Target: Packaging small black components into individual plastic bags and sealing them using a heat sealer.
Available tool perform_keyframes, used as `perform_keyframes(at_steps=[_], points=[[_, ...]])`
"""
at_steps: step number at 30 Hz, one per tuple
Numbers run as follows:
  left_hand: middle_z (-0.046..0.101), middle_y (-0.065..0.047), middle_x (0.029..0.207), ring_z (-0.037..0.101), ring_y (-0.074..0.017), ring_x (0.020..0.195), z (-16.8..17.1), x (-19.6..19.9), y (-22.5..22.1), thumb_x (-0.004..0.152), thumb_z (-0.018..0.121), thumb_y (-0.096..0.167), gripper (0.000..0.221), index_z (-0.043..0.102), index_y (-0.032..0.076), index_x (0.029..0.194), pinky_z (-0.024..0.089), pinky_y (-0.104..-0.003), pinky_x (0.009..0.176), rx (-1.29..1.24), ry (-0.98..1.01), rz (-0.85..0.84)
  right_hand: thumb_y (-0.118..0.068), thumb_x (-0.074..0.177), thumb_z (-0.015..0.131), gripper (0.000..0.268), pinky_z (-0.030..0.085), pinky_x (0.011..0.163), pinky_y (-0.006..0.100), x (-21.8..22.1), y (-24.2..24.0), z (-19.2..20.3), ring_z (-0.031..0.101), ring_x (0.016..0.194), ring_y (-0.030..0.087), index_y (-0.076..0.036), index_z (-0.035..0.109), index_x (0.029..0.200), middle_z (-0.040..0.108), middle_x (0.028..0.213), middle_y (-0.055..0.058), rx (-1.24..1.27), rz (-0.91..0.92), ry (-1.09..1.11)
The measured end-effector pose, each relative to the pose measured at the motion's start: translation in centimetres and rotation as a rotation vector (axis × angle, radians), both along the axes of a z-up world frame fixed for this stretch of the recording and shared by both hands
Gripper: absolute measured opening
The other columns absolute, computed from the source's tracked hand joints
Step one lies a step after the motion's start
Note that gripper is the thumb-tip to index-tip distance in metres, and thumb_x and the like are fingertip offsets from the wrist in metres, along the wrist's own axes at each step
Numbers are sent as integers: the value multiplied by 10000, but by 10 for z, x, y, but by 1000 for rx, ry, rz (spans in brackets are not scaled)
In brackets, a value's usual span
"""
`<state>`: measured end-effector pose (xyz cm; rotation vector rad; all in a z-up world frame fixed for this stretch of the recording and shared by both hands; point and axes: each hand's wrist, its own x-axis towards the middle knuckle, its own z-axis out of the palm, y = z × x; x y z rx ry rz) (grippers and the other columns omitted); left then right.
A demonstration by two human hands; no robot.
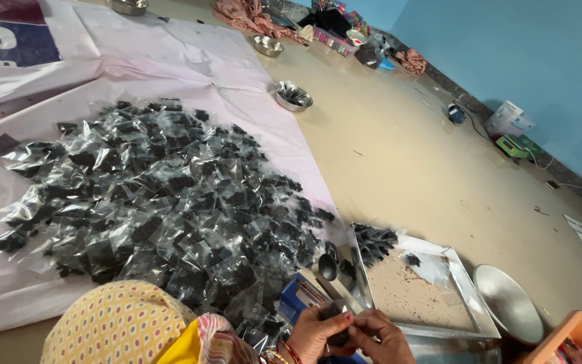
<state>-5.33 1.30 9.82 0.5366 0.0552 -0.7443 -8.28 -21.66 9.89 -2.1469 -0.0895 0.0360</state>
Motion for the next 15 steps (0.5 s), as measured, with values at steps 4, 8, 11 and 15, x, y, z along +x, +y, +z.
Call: perform_keyframes(at_steps=[4, 8, 11, 15], points=[[742, -74, 815, 742, -236, 687, 10, 0, 3, 824, 849, 135, 273, 723, 29, 1041, 633, -415, 621, 9, 1, 50, -138, 864, 797, 224, 601, 805, 323, 2, 7, 3, 712, 950, 167, 24, 810, 1019, 688, 1025, 105, 29, 21, 2], [775, -54, 841, 762, -193, 713, 2, 4, 0, 838, 841, 175, 271, 738, 34, 1045, 627, -389, 644, 51, 134, 74, -169, 818, 810, 376, 522, 546, 350, 0, 26, -3, 660, 693, 201, -76, 607, 1121, 714, 925, 121, 216, -513, 123], [752, -44, 804, 697, -171, 646, -33, 10, -16, 832, 872, 191, 260, 772, 33, 1014, 564, -349, 579, 48, 112, 158, -198, 844, 793, 302, 478, 523, 322, -2, 34, -24, 600, 629, 170, -58, 661, 1077, 681, 827, 77, 409, -609, 170], [806, -85, 805, 739, -159, 663, -94, 15, -24, 813, 904, 173, 218, 841, 10, 944, 571, -292, 601, 277, -89, 344, -197, 884, 779, 236, 394, 503, 316, 0, 27, -64, 505, 553, 172, 26, 766, 960, 638, 689, 75, 455, -577, 114]])
